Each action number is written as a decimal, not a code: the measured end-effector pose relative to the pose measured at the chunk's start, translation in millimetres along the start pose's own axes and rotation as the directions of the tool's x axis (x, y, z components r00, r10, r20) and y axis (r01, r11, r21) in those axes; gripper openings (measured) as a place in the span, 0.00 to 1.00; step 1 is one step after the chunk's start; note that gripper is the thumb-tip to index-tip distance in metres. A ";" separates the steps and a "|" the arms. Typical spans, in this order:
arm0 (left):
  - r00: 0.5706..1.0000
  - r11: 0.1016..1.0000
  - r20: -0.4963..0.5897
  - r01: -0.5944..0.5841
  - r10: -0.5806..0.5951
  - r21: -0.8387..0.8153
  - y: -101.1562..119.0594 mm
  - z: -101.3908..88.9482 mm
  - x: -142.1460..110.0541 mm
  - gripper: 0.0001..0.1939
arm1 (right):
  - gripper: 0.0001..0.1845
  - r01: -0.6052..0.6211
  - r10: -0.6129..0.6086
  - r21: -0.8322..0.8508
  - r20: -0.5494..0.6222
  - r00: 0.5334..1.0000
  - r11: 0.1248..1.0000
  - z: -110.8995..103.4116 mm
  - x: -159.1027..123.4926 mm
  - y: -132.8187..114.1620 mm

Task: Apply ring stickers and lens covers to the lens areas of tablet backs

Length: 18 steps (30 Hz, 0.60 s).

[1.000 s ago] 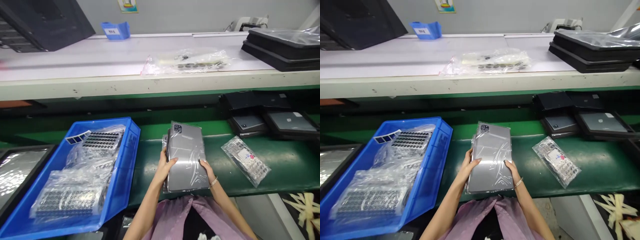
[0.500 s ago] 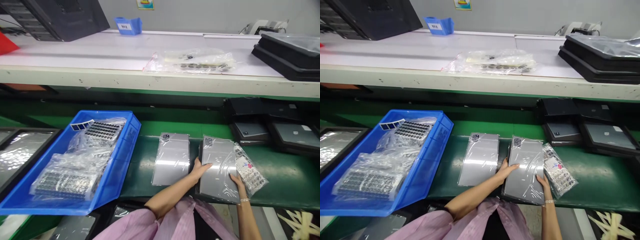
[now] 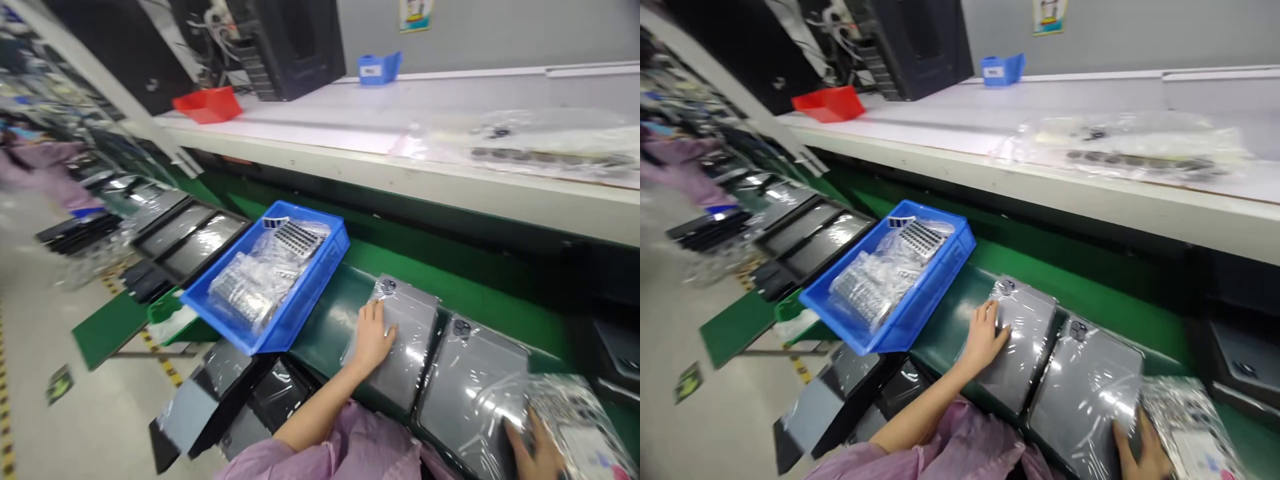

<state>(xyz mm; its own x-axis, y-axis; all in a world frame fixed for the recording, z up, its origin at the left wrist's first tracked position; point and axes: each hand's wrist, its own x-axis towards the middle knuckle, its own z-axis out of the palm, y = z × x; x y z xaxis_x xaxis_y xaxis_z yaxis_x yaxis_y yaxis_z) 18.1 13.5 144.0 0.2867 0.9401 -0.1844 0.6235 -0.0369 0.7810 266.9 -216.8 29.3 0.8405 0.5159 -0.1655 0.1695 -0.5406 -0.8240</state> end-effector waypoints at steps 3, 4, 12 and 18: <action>0.990 0.987 -0.069 0.125 -0.119 0.096 -33.5 -20.5 3.6 0.23 | 0.35 0.228 -0.218 -0.190 0.075 0.973 0.955 22.5 0.2 -32.3; 0.988 0.982 -0.068 0.149 -0.142 0.114 -41.7 -20.9 3.7 0.20 | 0.34 0.271 -0.239 -0.157 0.195 0.951 0.950 39.0 -4.9 -48.0; 0.988 0.978 -0.070 0.147 -0.138 0.149 -37.8 -2.3 -9.3 0.19 | 0.38 0.339 -0.285 -0.160 0.285 0.915 0.927 139.3 -39.8 -115.7; 0.995 0.997 0.094 -0.032 0.025 0.069 19.4 38.4 -30.5 0.23 | 0.36 0.251 -0.257 -0.282 0.014 0.966 0.926 39.2 -26.4 -93.4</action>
<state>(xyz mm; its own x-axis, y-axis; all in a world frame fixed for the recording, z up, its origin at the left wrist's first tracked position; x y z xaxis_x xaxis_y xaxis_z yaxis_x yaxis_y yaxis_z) 49.5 -28.9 141.9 0.3696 0.9028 -0.2200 0.6628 -0.0902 0.7434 208.7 -153.8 89.4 0.7613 0.6469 0.0446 0.5129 -0.5587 -0.6517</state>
